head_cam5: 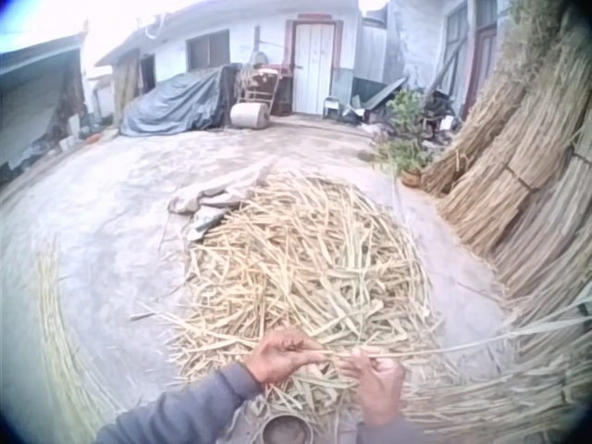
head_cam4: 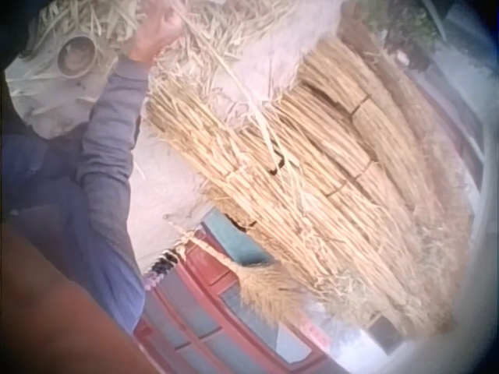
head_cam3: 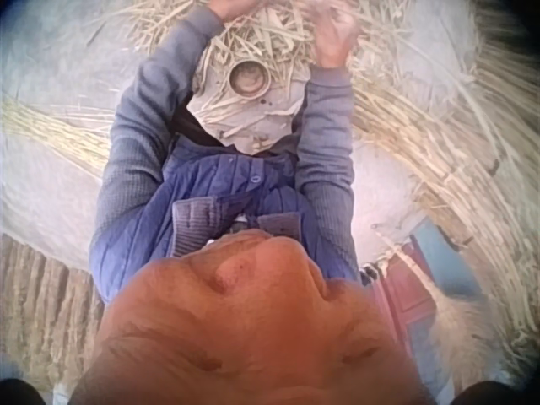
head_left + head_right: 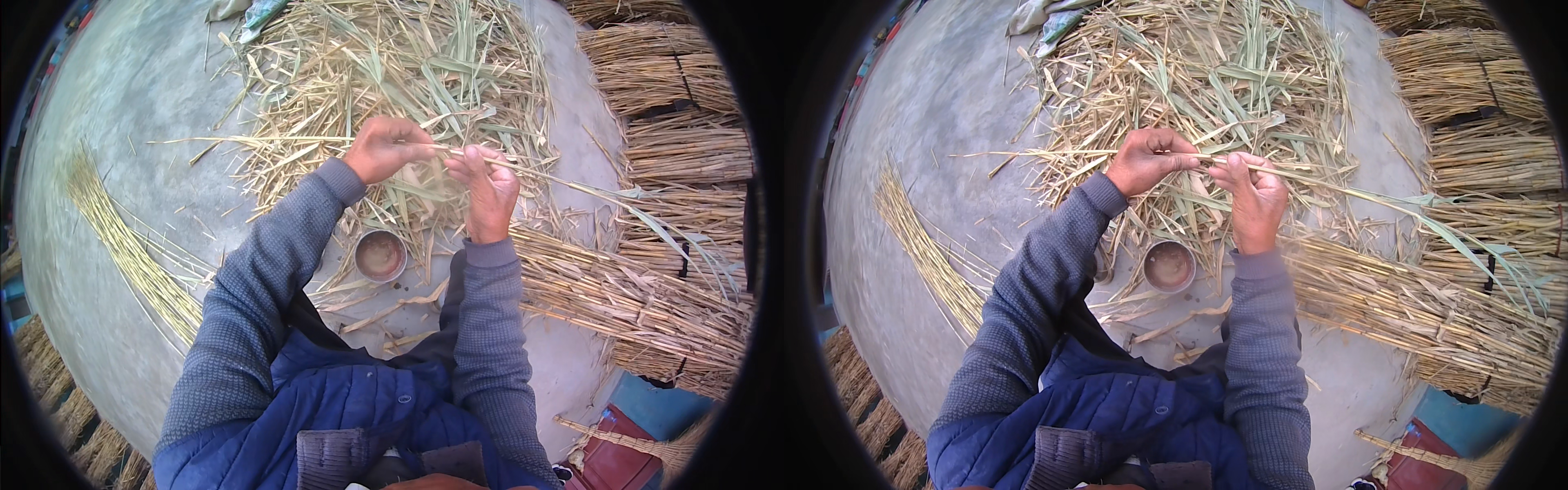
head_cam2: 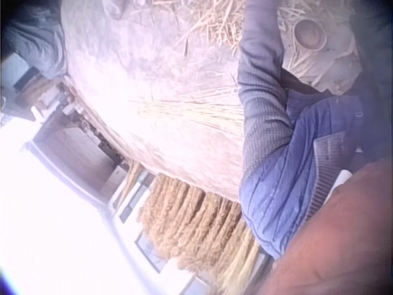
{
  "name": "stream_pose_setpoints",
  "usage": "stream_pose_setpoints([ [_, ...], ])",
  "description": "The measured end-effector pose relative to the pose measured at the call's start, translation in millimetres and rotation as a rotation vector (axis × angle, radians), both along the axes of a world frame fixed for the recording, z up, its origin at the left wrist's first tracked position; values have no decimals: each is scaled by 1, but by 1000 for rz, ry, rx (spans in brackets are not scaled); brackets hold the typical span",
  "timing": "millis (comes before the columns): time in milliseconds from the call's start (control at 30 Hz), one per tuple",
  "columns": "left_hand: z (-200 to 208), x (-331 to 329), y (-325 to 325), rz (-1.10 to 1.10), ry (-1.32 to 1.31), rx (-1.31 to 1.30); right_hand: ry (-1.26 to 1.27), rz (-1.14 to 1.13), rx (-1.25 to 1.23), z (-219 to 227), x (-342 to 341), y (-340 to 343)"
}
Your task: The person sits on the floor and repeatedly strips leaves from long straw stalks by hand, separating the clean stalks and placing them into a bundle. The person handles each stalk individually, peeling off the leafy parts and discarding them onto the floor.
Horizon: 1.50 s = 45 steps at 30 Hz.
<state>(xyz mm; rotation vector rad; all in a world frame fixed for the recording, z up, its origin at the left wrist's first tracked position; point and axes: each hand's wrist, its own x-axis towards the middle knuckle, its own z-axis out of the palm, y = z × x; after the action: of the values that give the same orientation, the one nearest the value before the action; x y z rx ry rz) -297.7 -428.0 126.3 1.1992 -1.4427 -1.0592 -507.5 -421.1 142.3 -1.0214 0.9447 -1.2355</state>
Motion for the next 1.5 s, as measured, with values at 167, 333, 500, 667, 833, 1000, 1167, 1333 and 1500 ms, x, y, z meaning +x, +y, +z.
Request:
stream_pose_setpoints([
  [167,32,53,-15,366,275,24,22,-85,108,-7,-11,-3],
  [333,24,51,-8,359,-964,-487,10,-45,154,-10,-1,-3],
  [500,4,21,-7,-84,-787,-402,-44,46,194,-12,9,-5],
  [667,12,75,-8,-101,-840,-145,18,-113,138,0,-30,-12],
  [833,19,74,-4,-155,-690,9,-31,-28,136,-2,-28,-8],
  [1000,6,22,-5,-220,-349,7,-26,28,133,2,-14,-2],
  [1167,3,19,-5,-160,-95,175,-64,10,99,8,-12,-2],
  [1333,1,23,-7,-91,65,300,-81,0,133,0,-10,0],
  [1500,6,70,-20,219,307,201,-63,-59,216,-4,-24,-4],
])
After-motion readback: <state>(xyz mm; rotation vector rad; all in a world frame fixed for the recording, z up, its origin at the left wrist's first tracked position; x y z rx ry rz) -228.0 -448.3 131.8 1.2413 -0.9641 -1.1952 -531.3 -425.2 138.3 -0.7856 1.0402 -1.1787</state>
